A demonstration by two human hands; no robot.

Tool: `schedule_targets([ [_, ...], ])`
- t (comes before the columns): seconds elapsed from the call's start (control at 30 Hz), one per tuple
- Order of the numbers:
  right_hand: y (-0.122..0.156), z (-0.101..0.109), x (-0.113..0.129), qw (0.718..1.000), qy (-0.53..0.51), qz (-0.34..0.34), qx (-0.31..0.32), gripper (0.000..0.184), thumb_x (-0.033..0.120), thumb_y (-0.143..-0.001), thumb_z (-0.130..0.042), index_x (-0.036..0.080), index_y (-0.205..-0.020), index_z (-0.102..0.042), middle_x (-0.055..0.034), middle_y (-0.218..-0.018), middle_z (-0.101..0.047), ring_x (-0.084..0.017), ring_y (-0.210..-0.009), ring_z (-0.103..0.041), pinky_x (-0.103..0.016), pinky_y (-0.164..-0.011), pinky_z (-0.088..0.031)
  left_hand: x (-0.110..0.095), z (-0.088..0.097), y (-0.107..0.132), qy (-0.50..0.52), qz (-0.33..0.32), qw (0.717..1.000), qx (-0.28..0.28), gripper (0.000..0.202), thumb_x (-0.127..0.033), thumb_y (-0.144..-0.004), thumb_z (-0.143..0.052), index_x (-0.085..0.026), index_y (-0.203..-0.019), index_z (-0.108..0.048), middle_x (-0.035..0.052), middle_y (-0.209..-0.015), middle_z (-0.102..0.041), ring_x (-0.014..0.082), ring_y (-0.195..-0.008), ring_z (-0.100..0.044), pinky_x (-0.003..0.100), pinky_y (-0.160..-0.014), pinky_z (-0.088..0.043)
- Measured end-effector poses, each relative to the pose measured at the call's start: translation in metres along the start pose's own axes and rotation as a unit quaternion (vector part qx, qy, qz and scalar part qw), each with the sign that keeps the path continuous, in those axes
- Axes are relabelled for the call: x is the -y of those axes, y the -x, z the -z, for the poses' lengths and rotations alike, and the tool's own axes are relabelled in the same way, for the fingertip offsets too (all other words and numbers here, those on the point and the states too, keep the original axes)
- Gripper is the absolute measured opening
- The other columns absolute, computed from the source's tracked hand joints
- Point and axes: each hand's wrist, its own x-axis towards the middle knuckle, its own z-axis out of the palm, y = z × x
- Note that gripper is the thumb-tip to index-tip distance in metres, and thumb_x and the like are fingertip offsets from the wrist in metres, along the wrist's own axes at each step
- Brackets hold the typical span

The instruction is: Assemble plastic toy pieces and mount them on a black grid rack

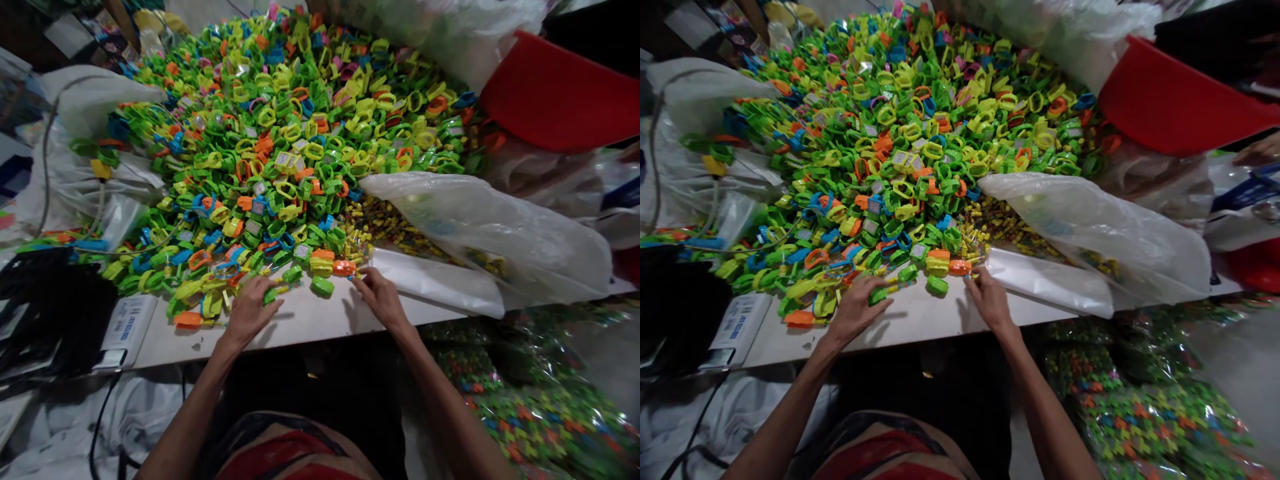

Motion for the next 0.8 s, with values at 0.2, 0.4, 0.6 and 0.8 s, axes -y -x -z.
schedule_targets([
  [0.2, -0.024, -0.008, -0.005, 0.974, 0.21, -0.065, -0.049, 0.034, 0.019, -0.082, -0.049, 0.014, -0.116, -0.051, -0.0166, -0.111, -0.059, -0.026, -0.09, -0.061, -0.032, -0.07, -0.042, -0.034, -0.047, -0.031, -0.181, -0.123, 0.976, -0.002, 0.036, -0.022, -0.08, -0.058, -0.017, -0.115, -0.054, 0.012, -0.117, -0.055, 0.0285, -0.109, -0.048, 0.045, -0.092, -0.037],
  [0.4, -0.004, -0.015, -0.016, 0.99, -0.085, -0.041, -0.109, 0.031, 0.036, -0.077, -0.054, 0.015, -0.099, -0.059, -0.0066, -0.08, -0.061, -0.02, -0.072, -0.055, -0.032, -0.066, -0.043, -0.043, -0.073, -0.045, -0.081, -0.057, 0.995, 0.016, 0.013, -0.008, -0.074, -0.051, -0.016, -0.081, -0.058, 0.0103, -0.097, -0.06, 0.0263, -0.097, -0.052, 0.043, -0.087, -0.039],
  [0.6, 0.022, -0.024, 0.021, 0.959, -0.283, 0.004, -0.014, 0.032, 0.042, -0.074, -0.06, 0.016, -0.094, -0.061, -0.0039, -0.076, -0.06, -0.013, -0.06, -0.047, -0.027, -0.057, -0.04, -0.05, -0.06, -0.041, 0.429, 0.112, 0.896, 0.026, 0.009, -0.014, -0.06, -0.054, -0.016, -0.069, -0.053, 0.0031, -0.078, -0.06, 0.0157, -0.074, -0.056, 0.028, -0.069, -0.044],
  [0.8, 0.02, -0.014, 0.032, 0.912, -0.404, -0.038, 0.06, 0.039, 0.049, -0.07, -0.065, 0.014, -0.086, -0.066, -0.0002, -0.062, -0.053, -0.01, -0.053, -0.044, -0.024, -0.05, -0.035, -0.057, -0.056, -0.029, 0.61, 0.241, 0.751, 0.081, 0.01, -0.023, -0.056, -0.052, -0.016, -0.061, -0.047, -0.004, -0.046, -0.047, 0.0086, -0.043, -0.041, 0.021, -0.046, -0.034],
])
